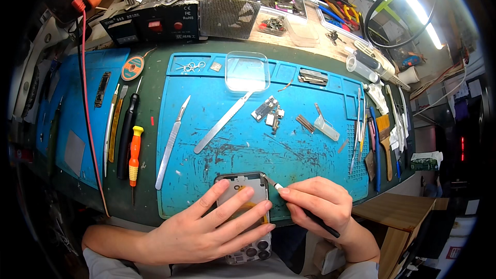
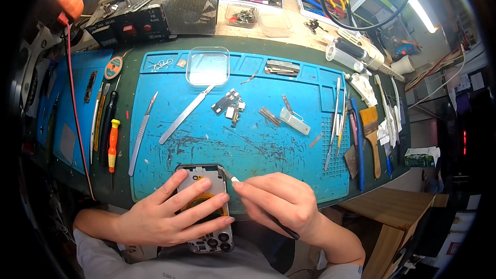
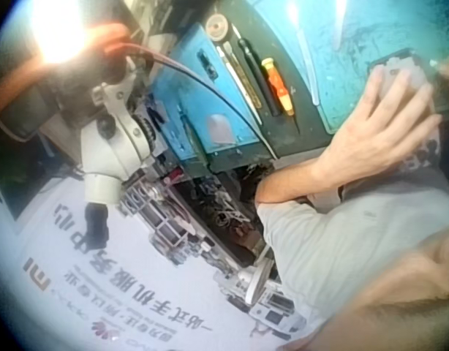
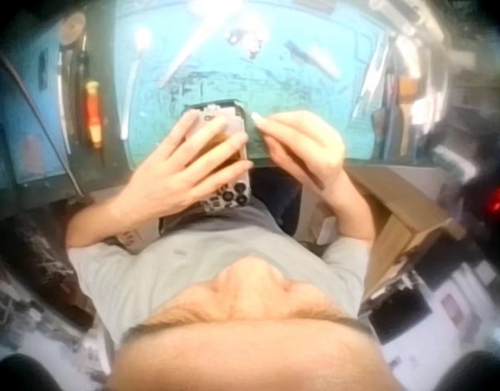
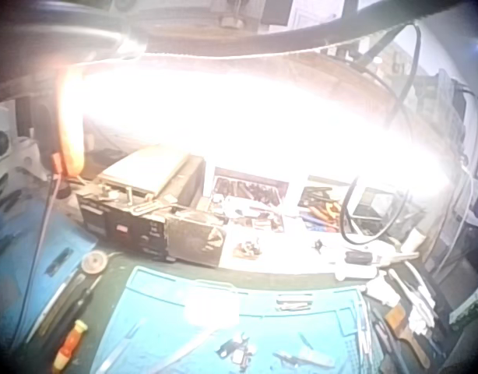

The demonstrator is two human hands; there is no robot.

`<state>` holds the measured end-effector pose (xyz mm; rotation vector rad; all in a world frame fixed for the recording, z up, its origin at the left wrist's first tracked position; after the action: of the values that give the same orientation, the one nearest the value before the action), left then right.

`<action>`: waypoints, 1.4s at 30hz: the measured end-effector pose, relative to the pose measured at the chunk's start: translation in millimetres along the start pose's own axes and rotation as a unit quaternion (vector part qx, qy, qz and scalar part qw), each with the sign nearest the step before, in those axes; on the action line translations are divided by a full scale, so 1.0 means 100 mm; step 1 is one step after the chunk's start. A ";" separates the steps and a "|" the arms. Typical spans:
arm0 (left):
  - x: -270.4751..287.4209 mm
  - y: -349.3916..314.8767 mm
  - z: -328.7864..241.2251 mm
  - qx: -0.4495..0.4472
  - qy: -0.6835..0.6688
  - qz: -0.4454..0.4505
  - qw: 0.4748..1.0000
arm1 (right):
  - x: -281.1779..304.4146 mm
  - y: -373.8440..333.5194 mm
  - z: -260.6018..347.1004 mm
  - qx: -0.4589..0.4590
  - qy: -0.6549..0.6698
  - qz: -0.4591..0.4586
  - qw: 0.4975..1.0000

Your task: The person uses a small brush and a cotton swab to clean the interior of a disassembled smartphone back housing. They repeatedly brush and wipe the camera module area and surrounding metal surfaces on a blue workbench.

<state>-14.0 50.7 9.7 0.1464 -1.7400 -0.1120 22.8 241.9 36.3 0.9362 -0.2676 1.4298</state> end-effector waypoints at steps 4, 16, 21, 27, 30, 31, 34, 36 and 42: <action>-0.01 0.00 0.00 -0.001 -0.001 0.001 1.000 | -0.01 -0.02 0.00 0.004 -0.009 0.006 1.000; 0.01 0.01 0.00 -0.003 0.000 0.006 1.000 | -0.03 -0.03 0.02 -0.011 -0.015 0.018 1.000; 0.00 0.00 0.01 -0.004 -0.002 0.004 1.000 | -0.03 0.01 0.01 -0.016 -0.012 0.025 0.999; 0.02 0.00 0.02 0.001 -0.007 0.001 1.000 | -0.01 0.00 0.02 0.002 -0.020 0.005 1.000; 0.01 0.00 0.02 -0.004 -0.004 -0.003 1.000 | -0.01 -0.01 0.01 0.003 -0.018 0.000 1.000; 0.01 0.00 0.02 -0.004 -0.006 -0.003 1.000 | -0.02 0.00 0.01 0.003 -0.016 0.003 1.000; 0.00 -0.01 0.02 -0.005 -0.010 -0.003 1.000 | -0.02 0.03 0.01 0.000 -0.008 0.017 1.000; 0.00 -0.01 0.02 -0.005 -0.012 -0.002 1.000 | -0.02 0.04 0.00 -0.005 0.002 0.030 1.000; 0.02 -0.01 0.02 -0.005 -0.011 -0.004 1.000 | -0.01 0.08 -0.08 -0.033 0.063 0.060 0.996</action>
<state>-15.9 49.6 10.8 0.1450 -1.7616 -0.1286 12.1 245.2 33.7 0.7836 -0.2793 1.5735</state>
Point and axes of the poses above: each hand's wrist, its own y-axis towards the middle knuckle, its own x-axis out of the back of the hand, z = x × y, the point moved 7 cm from there along y, towards the middle knuckle, and after that the axes turned 1 degree about -x, right-handed, at the moved point
